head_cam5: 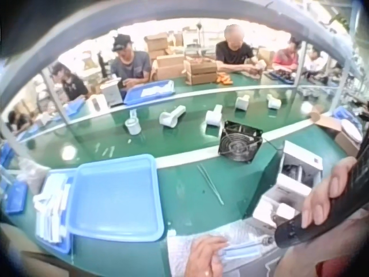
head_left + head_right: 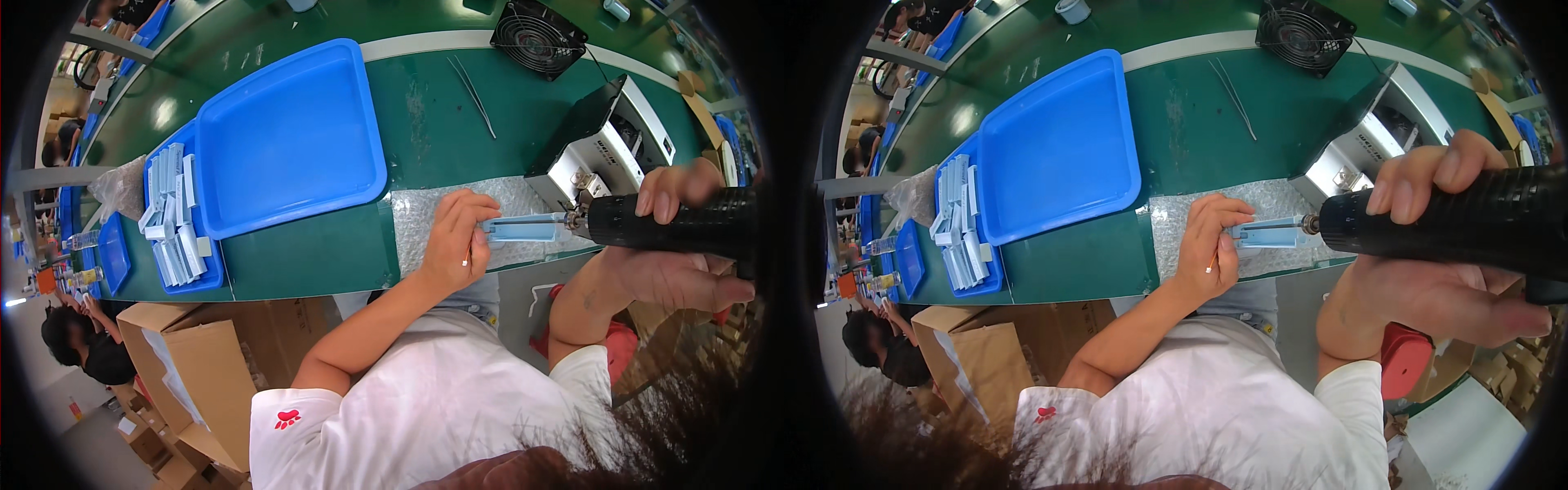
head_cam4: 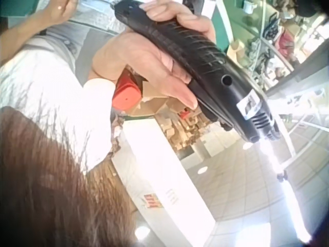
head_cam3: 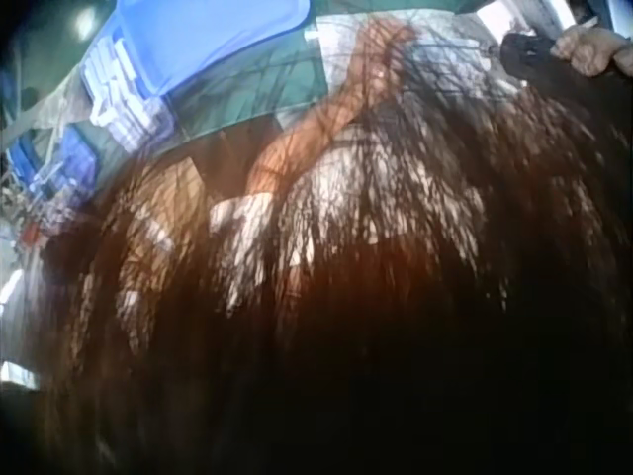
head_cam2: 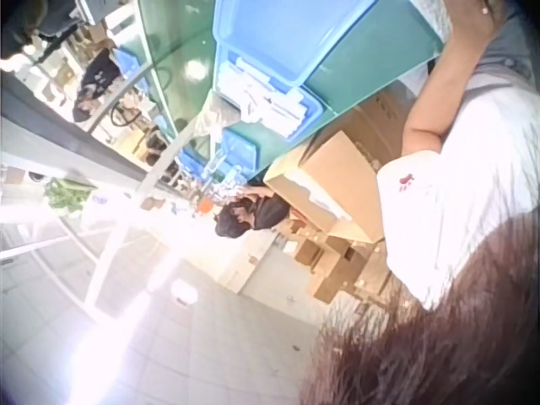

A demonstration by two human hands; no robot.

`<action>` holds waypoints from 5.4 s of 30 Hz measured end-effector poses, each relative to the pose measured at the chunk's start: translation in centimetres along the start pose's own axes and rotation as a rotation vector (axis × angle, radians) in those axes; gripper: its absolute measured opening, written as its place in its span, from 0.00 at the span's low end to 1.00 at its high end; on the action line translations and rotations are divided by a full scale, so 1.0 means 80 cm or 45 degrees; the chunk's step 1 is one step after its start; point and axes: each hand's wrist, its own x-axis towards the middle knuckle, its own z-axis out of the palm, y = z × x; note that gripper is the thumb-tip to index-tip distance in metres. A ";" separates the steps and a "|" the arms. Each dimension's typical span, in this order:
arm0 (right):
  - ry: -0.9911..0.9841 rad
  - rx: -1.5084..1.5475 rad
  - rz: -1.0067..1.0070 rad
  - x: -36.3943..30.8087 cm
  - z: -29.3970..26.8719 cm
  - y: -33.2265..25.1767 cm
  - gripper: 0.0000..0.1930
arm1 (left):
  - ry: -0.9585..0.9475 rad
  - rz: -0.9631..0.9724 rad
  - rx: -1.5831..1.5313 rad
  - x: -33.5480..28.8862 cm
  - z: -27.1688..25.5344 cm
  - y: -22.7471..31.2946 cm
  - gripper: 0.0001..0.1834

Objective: The person uses a handheld electric screwdriver to drive screws into small white plastic components. They pick up each component from a blue tray, secure it with the tool, and place the finished item onto the green workbench. The process is repeated for multiple identical parts.

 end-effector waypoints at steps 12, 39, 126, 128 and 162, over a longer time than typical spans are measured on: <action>-0.359 0.339 0.002 -0.013 -0.004 0.008 0.42 | 0.001 0.067 0.043 -0.006 -0.001 -0.002 0.11; -0.005 -0.196 0.152 0.040 -0.061 -0.025 0.42 | -0.029 0.008 0.091 0.008 0.004 0.007 0.12; 0.066 -0.201 0.064 -0.011 0.015 -0.005 0.49 | -0.004 -0.053 0.075 0.003 -0.004 0.004 0.13; 0.124 -0.318 0.050 -0.009 0.017 -0.006 0.49 | -0.019 -0.047 0.064 0.007 -0.001 0.006 0.13; -0.236 -0.050 0.011 0.035 -0.052 -0.038 0.36 | 0.179 -0.650 0.262 0.283 -0.252 -0.201 0.15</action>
